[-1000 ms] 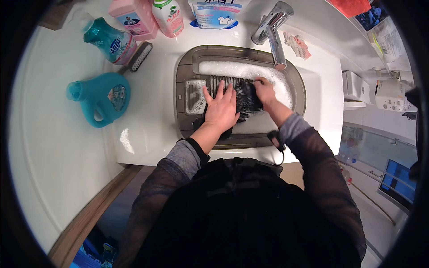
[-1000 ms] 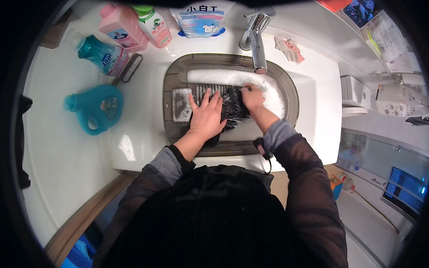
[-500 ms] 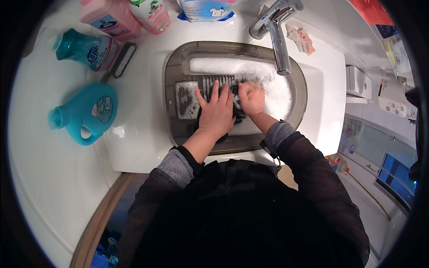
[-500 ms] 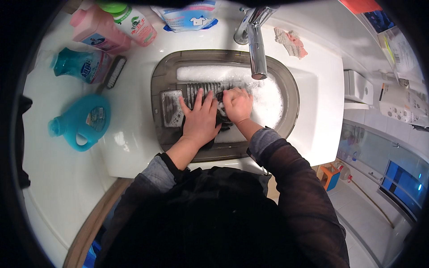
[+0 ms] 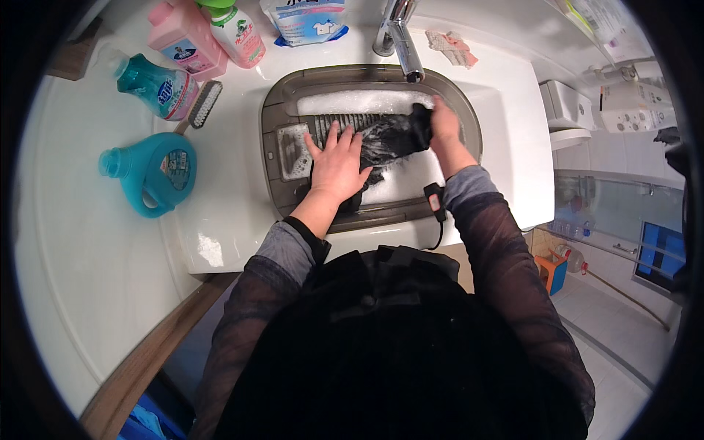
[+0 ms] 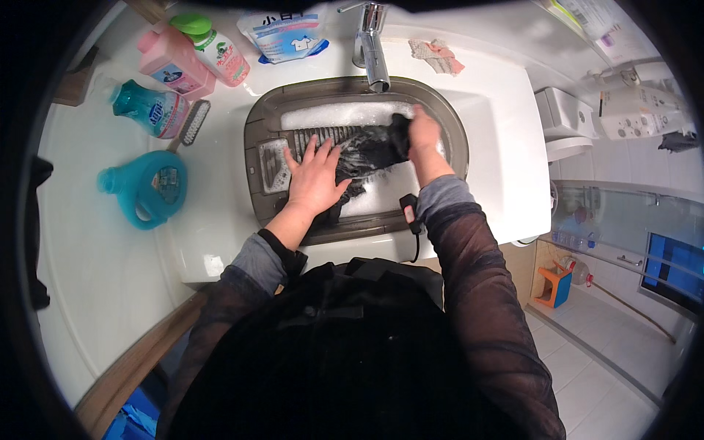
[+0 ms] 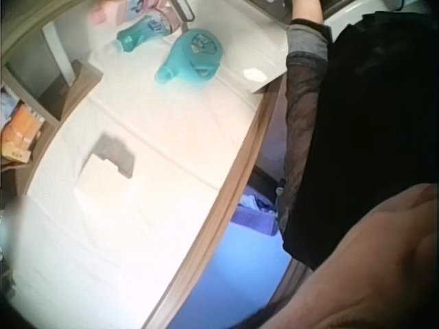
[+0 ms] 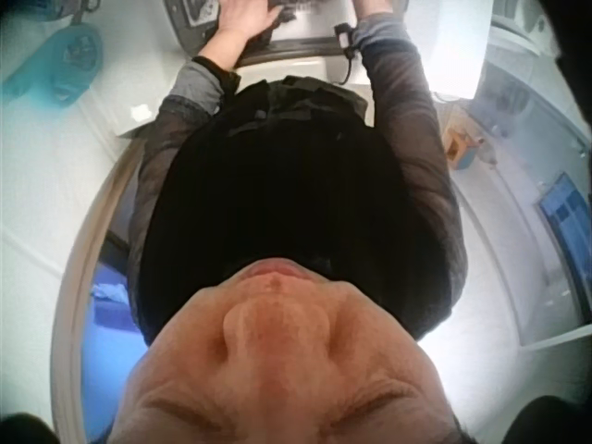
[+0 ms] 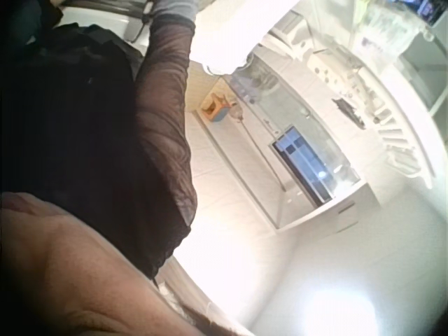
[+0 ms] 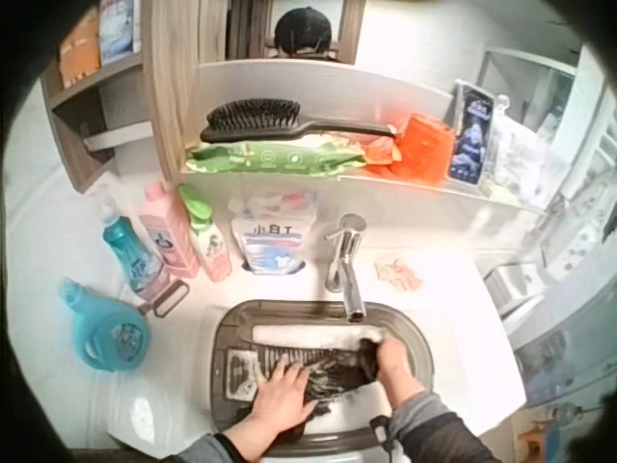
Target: The person hand washes a dark garment in a sink filled with soapy water. They repeatedly rub, squeeze, and rinse the fabric, then wring it out and place it back in the sink.
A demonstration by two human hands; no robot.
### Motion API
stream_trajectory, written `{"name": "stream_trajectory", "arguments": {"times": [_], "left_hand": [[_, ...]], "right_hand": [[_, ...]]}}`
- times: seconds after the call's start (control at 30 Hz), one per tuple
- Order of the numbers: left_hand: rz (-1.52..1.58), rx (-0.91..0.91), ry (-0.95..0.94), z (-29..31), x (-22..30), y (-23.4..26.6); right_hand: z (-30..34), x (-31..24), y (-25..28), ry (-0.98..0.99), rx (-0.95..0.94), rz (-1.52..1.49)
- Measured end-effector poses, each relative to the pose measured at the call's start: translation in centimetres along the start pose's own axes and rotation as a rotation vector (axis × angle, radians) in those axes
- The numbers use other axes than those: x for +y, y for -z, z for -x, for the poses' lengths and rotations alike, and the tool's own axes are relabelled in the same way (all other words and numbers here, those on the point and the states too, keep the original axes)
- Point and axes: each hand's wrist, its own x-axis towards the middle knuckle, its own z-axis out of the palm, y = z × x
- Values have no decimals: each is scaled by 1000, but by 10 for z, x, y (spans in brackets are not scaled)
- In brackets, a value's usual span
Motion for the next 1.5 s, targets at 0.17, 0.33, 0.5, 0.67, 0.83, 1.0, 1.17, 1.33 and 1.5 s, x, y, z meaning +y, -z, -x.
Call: {"name": "stream_trajectory", "arguments": {"times": [0.17,0.33,0.5,0.67,0.83,1.0,1.17,1.33,1.5], "left_hand": [[-49,-26,6,0,2,3],[-33,-28,-2,1,3,3],[-36,-22,-5,2,3,4],[-25,-49,13,0,4,6],[-10,-42,22,-3,4,7],[-27,-89,35,-4,4,7],[6,-90,39,-5,5,7],[4,-84,32,-6,4,9],[10,-64,18,-5,1,6]], "right_hand": [[-5,20,30,155,-81,286],[24,64,11,633,-422,1215],[18,44,24,219,-269,1253],[19,34,20,417,-273,1419],[30,7,-6,-243,-401,245],[106,13,-8,768,-613,300],[106,34,-4,1108,-545,727],[16,39,-35,520,-306,809],[20,21,-44,-62,-83,677]]}}
